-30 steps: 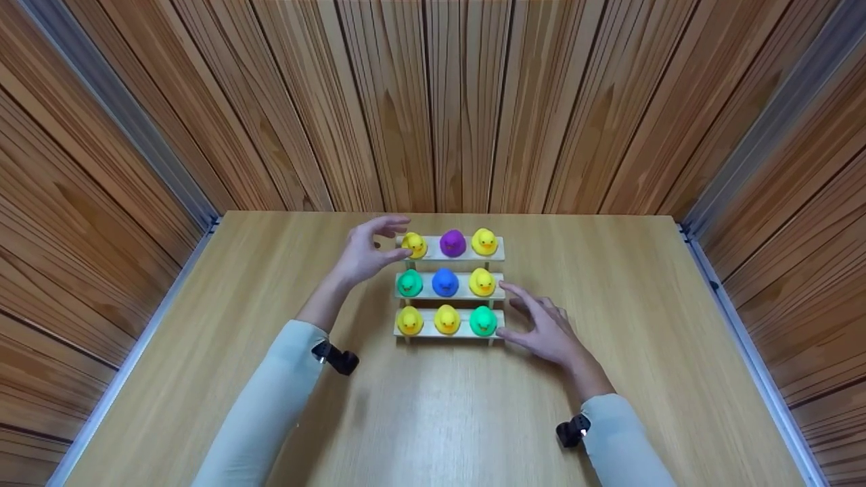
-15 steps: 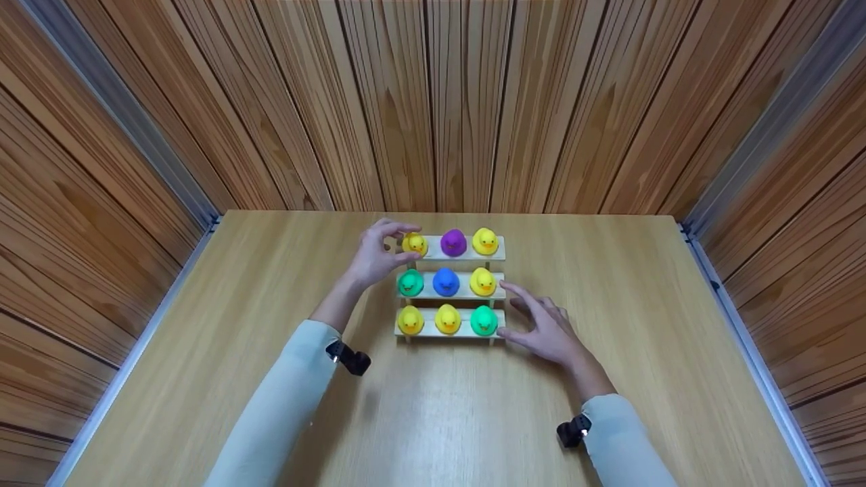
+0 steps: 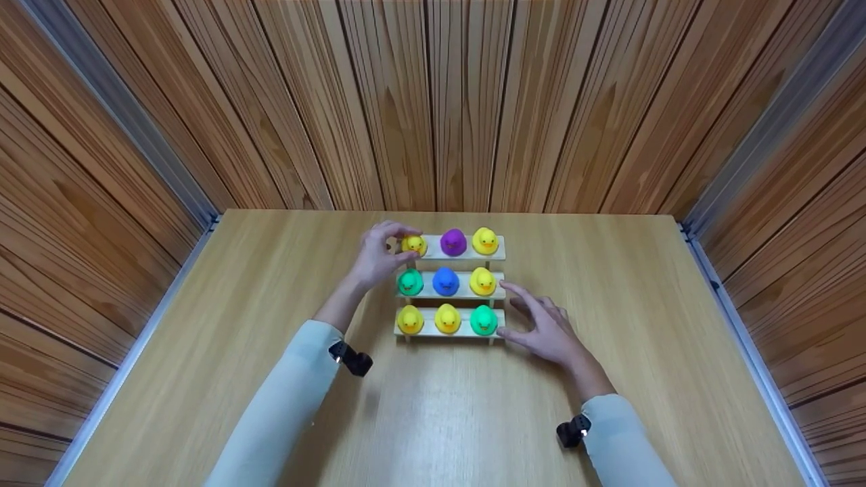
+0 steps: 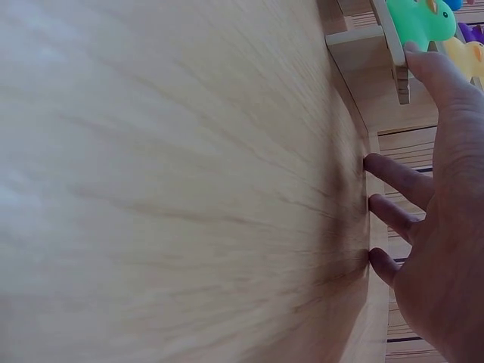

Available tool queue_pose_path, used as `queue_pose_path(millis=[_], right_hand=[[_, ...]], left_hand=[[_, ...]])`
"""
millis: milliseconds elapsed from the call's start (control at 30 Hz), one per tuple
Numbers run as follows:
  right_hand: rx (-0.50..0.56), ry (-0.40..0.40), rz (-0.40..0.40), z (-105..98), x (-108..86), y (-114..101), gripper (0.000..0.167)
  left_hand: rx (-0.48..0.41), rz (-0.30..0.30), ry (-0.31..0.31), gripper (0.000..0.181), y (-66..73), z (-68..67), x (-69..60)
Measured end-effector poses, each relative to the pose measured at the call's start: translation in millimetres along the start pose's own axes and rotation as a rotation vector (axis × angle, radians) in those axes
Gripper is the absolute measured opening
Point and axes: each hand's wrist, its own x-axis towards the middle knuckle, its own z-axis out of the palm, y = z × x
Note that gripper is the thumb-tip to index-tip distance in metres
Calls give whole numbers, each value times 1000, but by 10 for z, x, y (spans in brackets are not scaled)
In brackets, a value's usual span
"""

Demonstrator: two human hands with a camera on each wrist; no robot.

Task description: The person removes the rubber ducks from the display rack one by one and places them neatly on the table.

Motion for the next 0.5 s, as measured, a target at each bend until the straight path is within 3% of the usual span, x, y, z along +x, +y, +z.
queue_pose_path(millis=[500], right_hand=[[3, 0, -9, -2, -4, 9, 85]], left_hand=[[-38, -7, 29, 32, 41, -18, 8]])
